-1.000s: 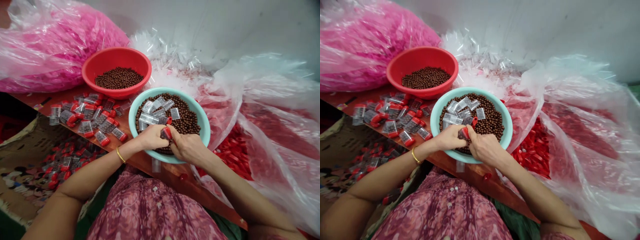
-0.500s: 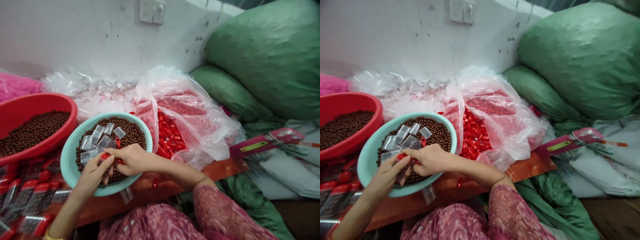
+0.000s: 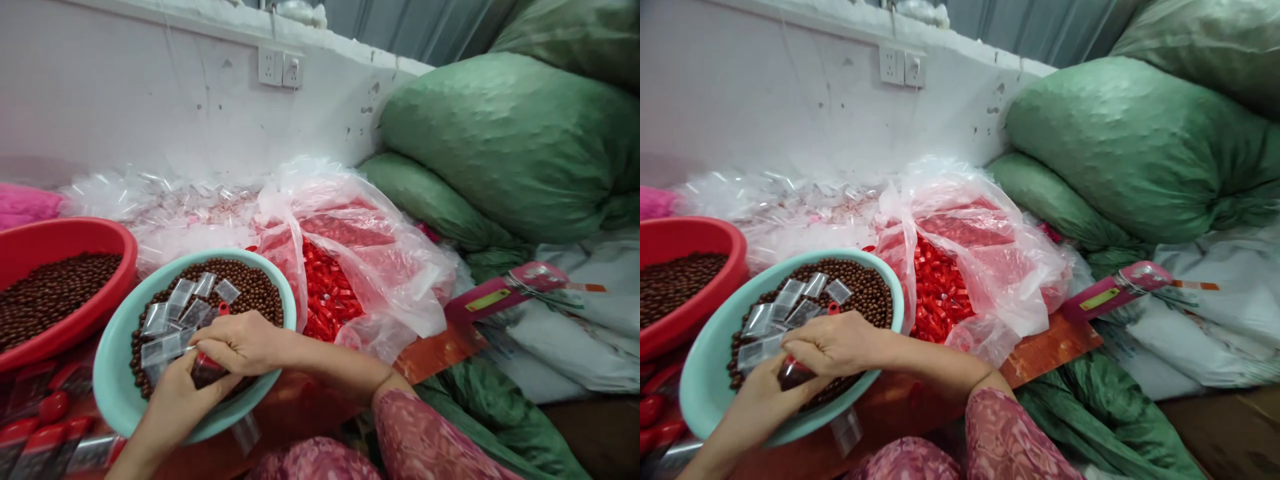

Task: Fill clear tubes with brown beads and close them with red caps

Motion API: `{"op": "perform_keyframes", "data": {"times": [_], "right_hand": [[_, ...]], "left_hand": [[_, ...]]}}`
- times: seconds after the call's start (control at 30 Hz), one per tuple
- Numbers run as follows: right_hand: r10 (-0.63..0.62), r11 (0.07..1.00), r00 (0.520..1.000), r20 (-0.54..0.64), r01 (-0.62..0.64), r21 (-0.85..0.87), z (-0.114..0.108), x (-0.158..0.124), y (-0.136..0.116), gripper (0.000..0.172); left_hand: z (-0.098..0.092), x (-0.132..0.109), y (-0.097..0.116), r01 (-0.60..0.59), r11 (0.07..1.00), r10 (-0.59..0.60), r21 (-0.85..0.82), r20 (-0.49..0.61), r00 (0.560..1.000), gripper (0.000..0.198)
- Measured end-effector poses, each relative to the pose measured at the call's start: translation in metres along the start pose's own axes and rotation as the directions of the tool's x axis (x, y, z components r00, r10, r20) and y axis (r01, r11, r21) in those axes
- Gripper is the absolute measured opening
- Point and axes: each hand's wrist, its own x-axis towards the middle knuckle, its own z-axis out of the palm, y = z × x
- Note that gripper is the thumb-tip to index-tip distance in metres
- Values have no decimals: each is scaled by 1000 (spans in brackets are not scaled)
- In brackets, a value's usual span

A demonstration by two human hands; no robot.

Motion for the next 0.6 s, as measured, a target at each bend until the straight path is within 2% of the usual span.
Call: {"op": "perform_keyframes", "data": {"times": [0.07, 0.13, 0.2, 0.33, 0.43, 0.5, 0.6], "right_hand": [[50, 988, 997, 64, -40, -151, 2, -2, -3, 38], [116, 970, 985, 124, -86, -228, 9, -5, -4, 55], [126, 971, 975, 183, -83, -225, 16, -6, -3, 66], [52, 984, 978, 202, -16, -178, 24, -2, 9, 70], [6, 998, 986, 167, 4, -57, 26, 1, 19, 71], [-3, 994, 995, 99, -7, 106, 26, 1, 23, 67], [65, 938, 997, -32, -50, 342, 28, -2, 24, 61]], "left_hand": [[-1, 4, -4, 27, 998, -28, 48, 18, 999, 23], [-1, 5, -7, 28, 996, -31, 87, 27, 999, 20], [-1, 5, -10, 6, 996, -10, 90, 41, 999, 22], [-1, 7, -15, 20, 999, -21, 37, 34, 999, 23], [0, 6, -15, 21, 1000, -21, -21, -4, 1000, 19], [2, 5, -14, 41, 996, -44, -80, -35, 998, 16], [3, 5, -12, 10, 986, -20, -167, -61, 998, 23]]}}
